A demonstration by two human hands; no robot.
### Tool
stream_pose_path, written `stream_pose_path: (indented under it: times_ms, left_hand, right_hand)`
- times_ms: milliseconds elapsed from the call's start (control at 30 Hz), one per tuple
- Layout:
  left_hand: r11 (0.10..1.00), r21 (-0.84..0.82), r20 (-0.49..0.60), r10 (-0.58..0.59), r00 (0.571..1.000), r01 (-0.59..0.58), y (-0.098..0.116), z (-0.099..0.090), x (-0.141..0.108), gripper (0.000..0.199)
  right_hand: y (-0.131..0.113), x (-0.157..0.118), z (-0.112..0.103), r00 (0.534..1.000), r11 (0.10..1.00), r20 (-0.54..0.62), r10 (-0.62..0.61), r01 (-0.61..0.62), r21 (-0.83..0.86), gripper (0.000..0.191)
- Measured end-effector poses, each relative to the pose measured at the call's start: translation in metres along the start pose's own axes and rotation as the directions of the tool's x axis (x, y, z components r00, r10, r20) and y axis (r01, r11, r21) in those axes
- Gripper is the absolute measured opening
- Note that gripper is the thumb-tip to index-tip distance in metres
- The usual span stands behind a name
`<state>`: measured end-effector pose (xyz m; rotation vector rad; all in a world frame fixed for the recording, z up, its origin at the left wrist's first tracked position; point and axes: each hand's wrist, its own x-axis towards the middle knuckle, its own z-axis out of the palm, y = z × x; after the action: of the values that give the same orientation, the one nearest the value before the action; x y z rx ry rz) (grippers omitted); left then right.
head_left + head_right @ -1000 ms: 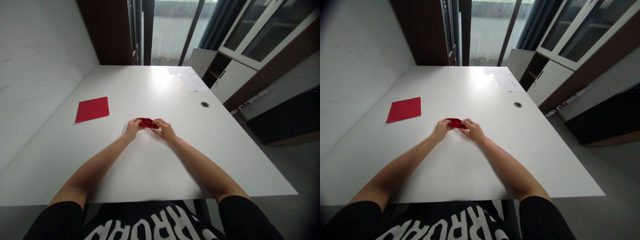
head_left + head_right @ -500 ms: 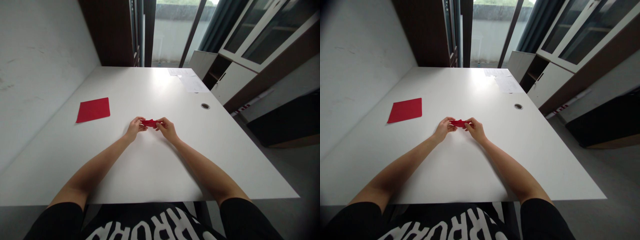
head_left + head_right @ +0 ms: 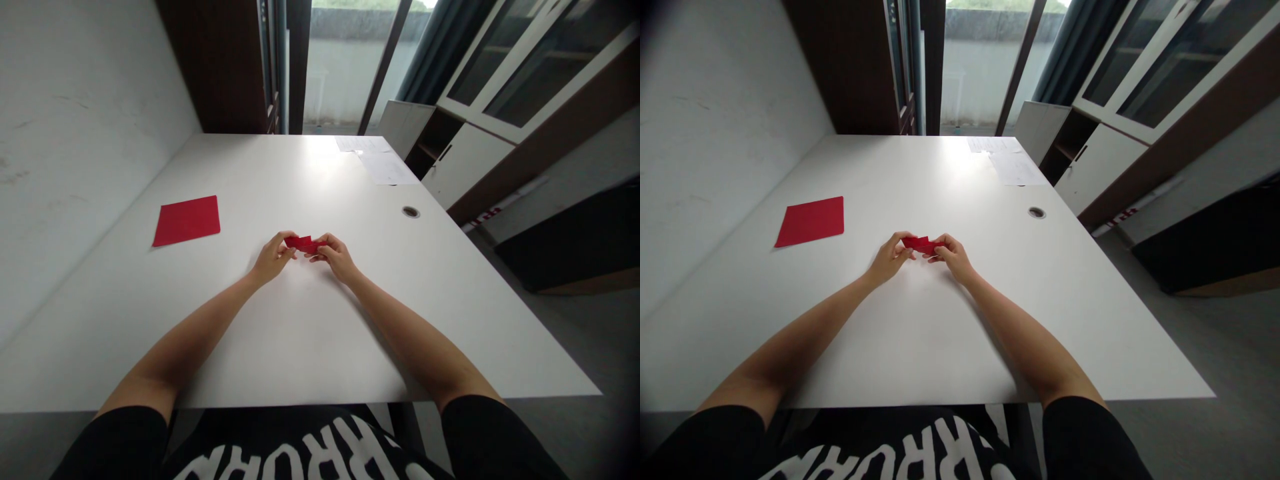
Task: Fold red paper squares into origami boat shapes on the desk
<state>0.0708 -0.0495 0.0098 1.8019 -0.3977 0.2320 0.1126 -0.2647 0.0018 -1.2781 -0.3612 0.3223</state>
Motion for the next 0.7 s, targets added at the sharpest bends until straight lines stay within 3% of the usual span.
stream_pose_path:
  times_ms: [133,267,333,467,600,700]
  left_hand:
    - [0.983,0.183,-0.008,0.000,1.000,0.002,0.005,-0.003,-0.002,0.026]
    - [0.981,0.178,-0.061,-0.065,0.996,0.075,0.009,-0.004,-0.004,0.029]
    - [0.982,0.141,-0.082,-0.112,0.990,0.123,0.010,-0.004,-0.005,0.034]
    - [0.982,0.139,-0.072,-0.121,0.990,0.130,0.007,-0.004,-0.004,0.032]
    - [0.978,0.186,-0.041,-0.086,0.995,0.092,0.003,-0.004,-0.003,0.020]
    - [0.986,0.131,-0.061,-0.097,0.993,0.104,0.002,-0.002,-0.002,0.016]
  right_hand:
    - [0.000,0.001,-0.002,0.999,0.994,0.024,-0.036,0.039,-0.097,0.023]
    - [-0.001,0.001,-0.002,0.979,0.907,-0.007,-0.205,0.187,-0.378,0.025]
    - [-0.004,-0.001,-0.002,0.948,0.807,0.019,-0.317,0.280,-0.520,0.023]
    - [-0.010,-0.009,0.001,0.876,0.566,0.189,-0.445,0.438,-0.698,0.019]
    - [-0.012,-0.012,0.002,0.807,0.290,0.330,-0.490,0.508,-0.811,0.016]
    - [-0.013,-0.010,0.000,0.782,0.202,0.378,-0.496,0.527,-0.825,0.016]
